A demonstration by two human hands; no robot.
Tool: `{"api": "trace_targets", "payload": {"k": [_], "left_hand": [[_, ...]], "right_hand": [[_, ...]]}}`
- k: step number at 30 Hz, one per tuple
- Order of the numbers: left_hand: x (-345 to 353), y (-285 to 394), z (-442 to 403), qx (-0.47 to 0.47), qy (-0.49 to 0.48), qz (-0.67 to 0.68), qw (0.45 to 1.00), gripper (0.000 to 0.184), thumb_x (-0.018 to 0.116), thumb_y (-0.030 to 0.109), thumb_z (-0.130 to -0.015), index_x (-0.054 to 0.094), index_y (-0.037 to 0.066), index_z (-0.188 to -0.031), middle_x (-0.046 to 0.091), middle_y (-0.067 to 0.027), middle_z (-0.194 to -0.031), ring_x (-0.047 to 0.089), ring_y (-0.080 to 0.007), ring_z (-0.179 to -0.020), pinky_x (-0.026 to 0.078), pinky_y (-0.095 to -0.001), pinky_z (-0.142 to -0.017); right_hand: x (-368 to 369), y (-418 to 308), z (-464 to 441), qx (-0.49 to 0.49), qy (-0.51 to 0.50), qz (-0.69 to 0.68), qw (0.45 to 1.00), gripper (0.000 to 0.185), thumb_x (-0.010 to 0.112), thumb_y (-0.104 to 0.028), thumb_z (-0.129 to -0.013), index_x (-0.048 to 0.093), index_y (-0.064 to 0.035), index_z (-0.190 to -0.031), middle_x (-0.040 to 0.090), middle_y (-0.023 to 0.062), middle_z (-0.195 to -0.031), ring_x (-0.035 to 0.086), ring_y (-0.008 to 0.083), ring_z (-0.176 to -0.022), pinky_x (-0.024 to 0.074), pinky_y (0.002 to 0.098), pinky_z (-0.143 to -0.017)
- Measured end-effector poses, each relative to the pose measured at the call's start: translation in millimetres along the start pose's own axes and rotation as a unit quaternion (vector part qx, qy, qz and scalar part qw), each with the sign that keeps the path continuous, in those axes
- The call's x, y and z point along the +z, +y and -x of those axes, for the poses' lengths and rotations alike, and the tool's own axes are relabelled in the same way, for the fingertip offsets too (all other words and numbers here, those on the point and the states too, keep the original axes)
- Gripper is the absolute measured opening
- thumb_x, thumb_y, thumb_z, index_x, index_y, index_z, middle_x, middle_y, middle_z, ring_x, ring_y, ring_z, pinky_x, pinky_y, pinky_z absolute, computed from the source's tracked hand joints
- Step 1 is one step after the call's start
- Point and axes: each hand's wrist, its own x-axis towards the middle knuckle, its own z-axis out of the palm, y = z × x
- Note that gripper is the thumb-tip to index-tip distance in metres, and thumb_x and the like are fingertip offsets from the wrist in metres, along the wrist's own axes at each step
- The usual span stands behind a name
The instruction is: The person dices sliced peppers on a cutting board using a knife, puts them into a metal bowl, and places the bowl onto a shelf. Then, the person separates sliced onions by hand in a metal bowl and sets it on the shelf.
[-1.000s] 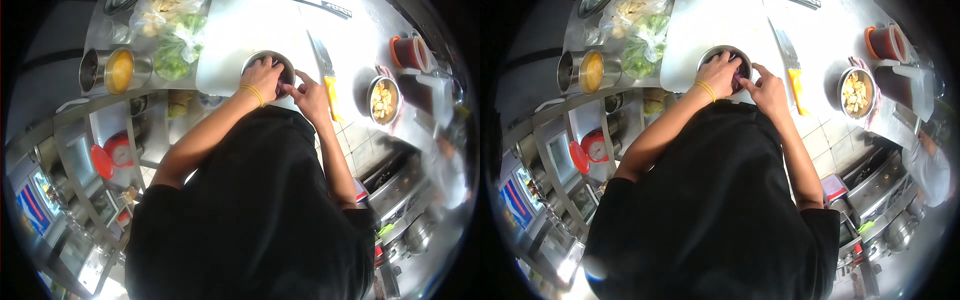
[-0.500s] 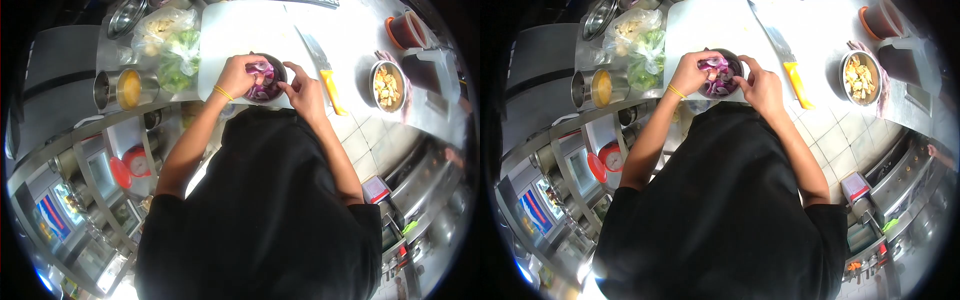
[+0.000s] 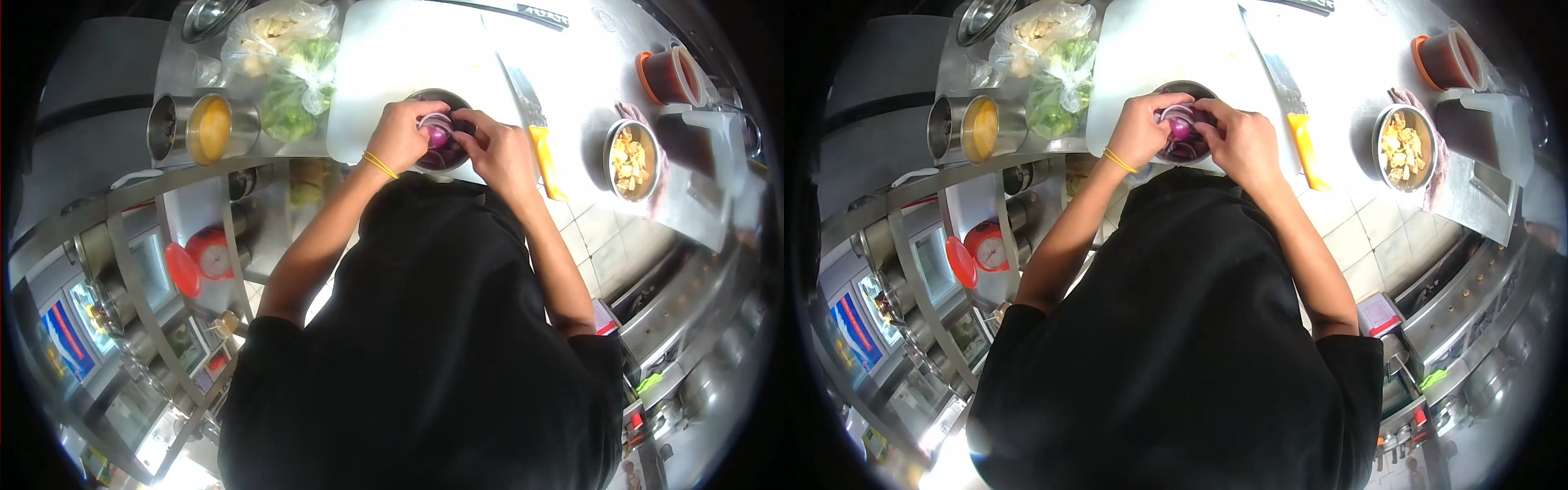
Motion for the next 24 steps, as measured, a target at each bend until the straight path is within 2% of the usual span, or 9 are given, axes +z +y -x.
{"api": "trace_targets", "payload": {"k": [2,3,5,7,12,15,17,20,24], "left_hand": [[-2,7,0,-0.067,-0.054,0.056,0.995,0.036,0.059,-0.012,-0.078,0.067,-0.003,-0.112,0.070,-0.0111,-0.091,0.062,-0.0118,-0.068,0.053,-0.0260,-0.062],[-5,12,-1,-0.065,-0.053,0.057,0.995,0.036,0.059,-0.012,-0.078,0.067,-0.003,-0.112,0.070,-0.0111,-0.091,0.062,-0.0118,-0.068,0.053,-0.0260,-0.062],[-13,20,-2,-0.159,-0.101,0.134,0.973,0.033,0.060,-0.004,-0.086,0.063,-0.004,-0.119,0.065,-0.0079,-0.083,0.059,-0.0102,-0.065,0.052,-0.0245,-0.058],[-18,15,-4,-0.151,-0.132,0.155,0.967,0.034,0.060,-0.001,-0.088,0.060,-0.005,-0.123,0.063,-0.0061,-0.081,0.058,-0.0093,-0.064,0.051,-0.0237,-0.057],[-36,17,-14,-0.135,-0.207,0.185,0.951,0.041,0.061,0.007,-0.092,0.054,-0.005,-0.131,0.063,-0.0039,-0.081,0.058,-0.0085,-0.064,0.051,-0.0232,-0.056],[-45,16,-20,-0.124,-0.255,0.219,0.933,0.042,0.061,0.008,-0.093,0.053,-0.004,-0.133,0.063,-0.0050,-0.081,0.060,-0.0092,-0.065,0.052,-0.0237,-0.057],[-47,14,-21,-0.128,-0.279,0.244,0.920,0.041,0.059,0.011,-0.095,0.052,-0.004,-0.133,0.064,-0.0061,-0.080,0.062,-0.0106,-0.066,0.052,-0.0243,-0.058],[-49,15,-22,-0.152,-0.296,0.263,0.905,0.037,0.055,0.007,-0.095,0.056,-0.002,-0.131,0.064,-0.0058,-0.081,0.060,-0.0104,-0.066,0.054,-0.0253,-0.059],[-47,4,-19,-0.143,-0.305,0.295,0.894,0.038,0.050,0.004,-0.096,0.054,-0.002,-0.133,0.065,-0.0063,-0.084,0.060,-0.0109,-0.069,0.054,-0.0257,-0.062]], "right_hand": [[3,-1,-5,0.000,-0.014,0.004,1.000,0.025,0.074,-0.018,-0.079,0.071,-0.0113,-0.103,0.064,0.0110,-0.062,0.065,0.0294,-0.059,0.0507,0.0390,-0.058],[7,2,-7,-0.009,-0.003,-0.005,1.000,0.023,0.073,-0.019,-0.079,0.072,-0.0101,-0.101,0.065,0.0117,-0.063,0.064,0.0297,-0.058,0.0507,0.0389,-0.058],[10,3,-10,-0.020,0.005,-0.014,1.000,0.022,0.073,-0.019,-0.080,0.072,-0.0089,-0.099,0.065,0.0123,-0.064,0.064,0.0301,-0.057,0.0507,0.0388,-0.058],[7,-1,-11,0.018,-0.007,-0.039,0.999,0.019,0.071,-0.020,-0.081,0.072,-0.0064,-0.095,0.065,0.0139,-0.065,0.064,0.0309,-0.057,0.0499,0.0382,-0.057],[-1,-3,-20,0.016,-0.026,-0.094,0.995,0.020,0.068,-0.018,-0.083,0.071,-0.0021,-0.096,0.064,0.0171,-0.066,0.061,0.0311,-0.057,0.0473,0.0374,-0.057],[-8,2,-29,0.004,-0.054,-0.123,0.991,0.019,0.066,-0.015,-0.085,0.070,0.0002,-0.096,0.063,0.0166,-0.066,0.058,0.0262,-0.055,0.0462,0.0356,-0.059],[-12,3,-31,0.047,-0.120,-0.168,0.977,0.019,0.065,-0.014,-0.087,0.070,0.0022,-0.096,0.060,0.0134,-0.063,0.052,0.0188,-0.055,0.0443,0.0332,-0.058],[-17,0,-32,0.076,-0.156,-0.169,0.970,0.020,0.065,-0.014,-0.087,0.070,0.0027,-0.096,0.057,0.0094,-0.060,0.048,0.0139,-0.056,0.0424,0.0317,-0.057],[-18,2,-32,0.075,-0.171,-0.168,0.968,0.019,0.065,-0.013,-0.088,0.070,0.0033,-0.095,0.055,0.0072,-0.059,0.046,0.0127,-0.055,0.0406,0.0315,-0.055]]}}
